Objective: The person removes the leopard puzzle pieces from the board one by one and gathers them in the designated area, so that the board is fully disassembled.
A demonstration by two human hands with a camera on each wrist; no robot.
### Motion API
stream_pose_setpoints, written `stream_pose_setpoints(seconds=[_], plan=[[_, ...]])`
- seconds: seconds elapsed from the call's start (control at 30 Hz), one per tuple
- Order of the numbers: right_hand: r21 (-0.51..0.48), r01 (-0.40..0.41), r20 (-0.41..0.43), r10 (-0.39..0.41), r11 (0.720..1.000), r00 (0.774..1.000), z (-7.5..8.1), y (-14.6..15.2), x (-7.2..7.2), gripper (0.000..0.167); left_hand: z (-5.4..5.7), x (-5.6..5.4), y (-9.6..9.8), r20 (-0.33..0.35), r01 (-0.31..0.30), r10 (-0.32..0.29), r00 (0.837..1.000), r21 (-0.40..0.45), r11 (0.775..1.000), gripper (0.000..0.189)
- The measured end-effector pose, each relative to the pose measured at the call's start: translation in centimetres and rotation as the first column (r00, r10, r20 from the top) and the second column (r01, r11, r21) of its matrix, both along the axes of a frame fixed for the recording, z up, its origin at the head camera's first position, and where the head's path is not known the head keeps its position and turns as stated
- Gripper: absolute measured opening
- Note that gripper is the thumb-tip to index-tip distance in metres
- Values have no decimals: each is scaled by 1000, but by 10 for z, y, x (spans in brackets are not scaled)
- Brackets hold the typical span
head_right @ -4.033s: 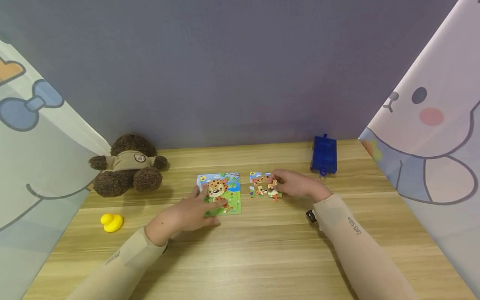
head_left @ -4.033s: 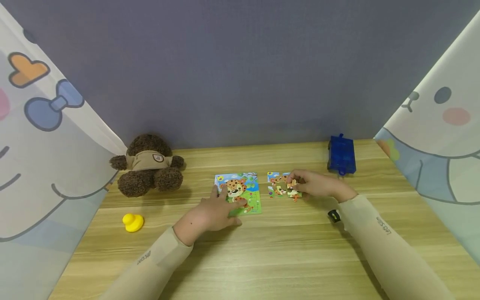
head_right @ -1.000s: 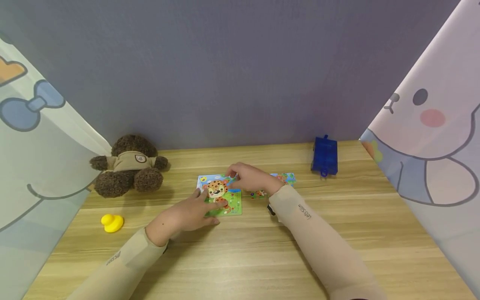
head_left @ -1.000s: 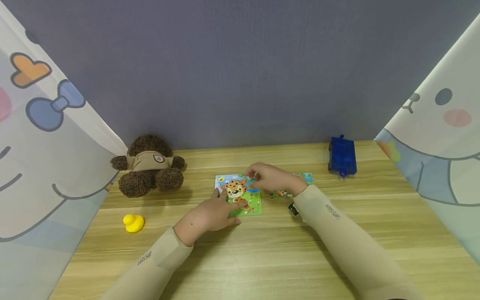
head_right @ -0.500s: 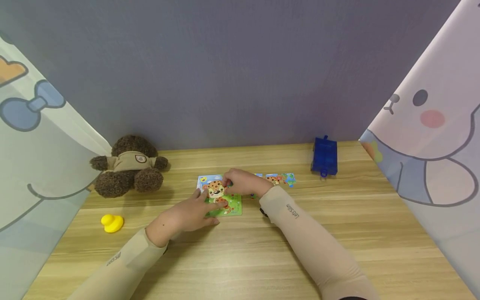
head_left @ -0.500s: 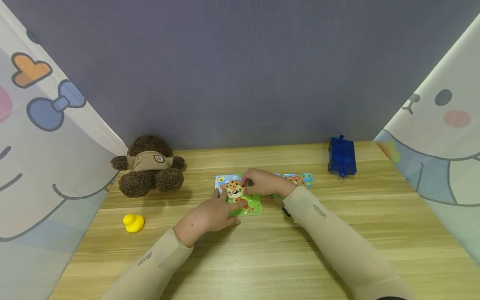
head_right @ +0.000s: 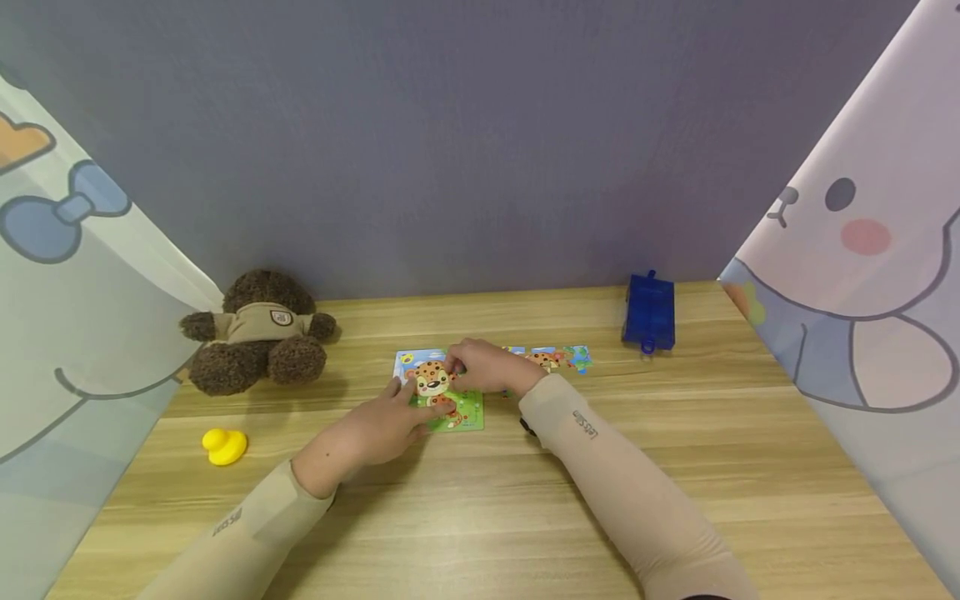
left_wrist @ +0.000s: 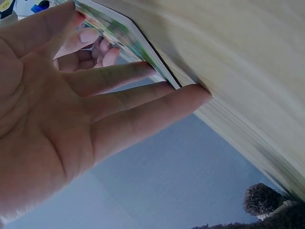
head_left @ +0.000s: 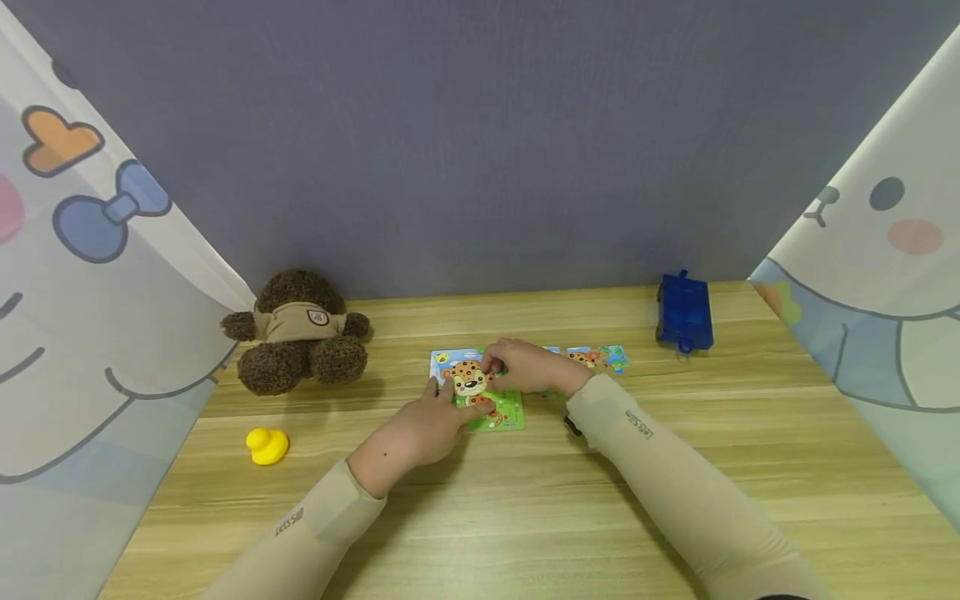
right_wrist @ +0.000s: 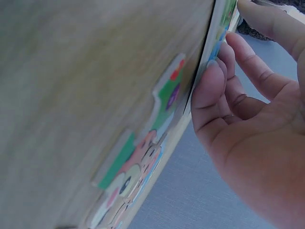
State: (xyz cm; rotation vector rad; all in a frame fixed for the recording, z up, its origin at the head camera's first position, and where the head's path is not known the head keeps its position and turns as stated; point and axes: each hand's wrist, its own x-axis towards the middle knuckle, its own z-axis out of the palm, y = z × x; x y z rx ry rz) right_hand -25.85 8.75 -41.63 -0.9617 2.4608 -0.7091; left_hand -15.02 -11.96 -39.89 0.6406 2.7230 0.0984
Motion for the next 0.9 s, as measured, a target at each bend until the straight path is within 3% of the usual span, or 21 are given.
stream_pose_setpoints(seconds=[0.37, 0.5, 0.7, 0.9], plan=[[6, 17, 51, -18, 1000, 999, 2, -4, -2, 19, 0, -1, 0, 5, -16, 16, 1000, 3, 1000, 51], [6, -7, 28, 7, 1000, 1000, 3, -2, -2, 15, 2, -1, 1, 1, -14, 14, 1000, -1, 1000, 50], [-10, -14, 16, 15, 1000, 1000, 5, 3, 0, 23, 0, 0, 1, 33, -32, 32, 999, 13, 999, 50], [-19, -12, 15, 13, 1000, 1000, 8, 8, 2, 26, 1, -2, 0, 12, -24, 24, 1000, 8, 1000, 49]])
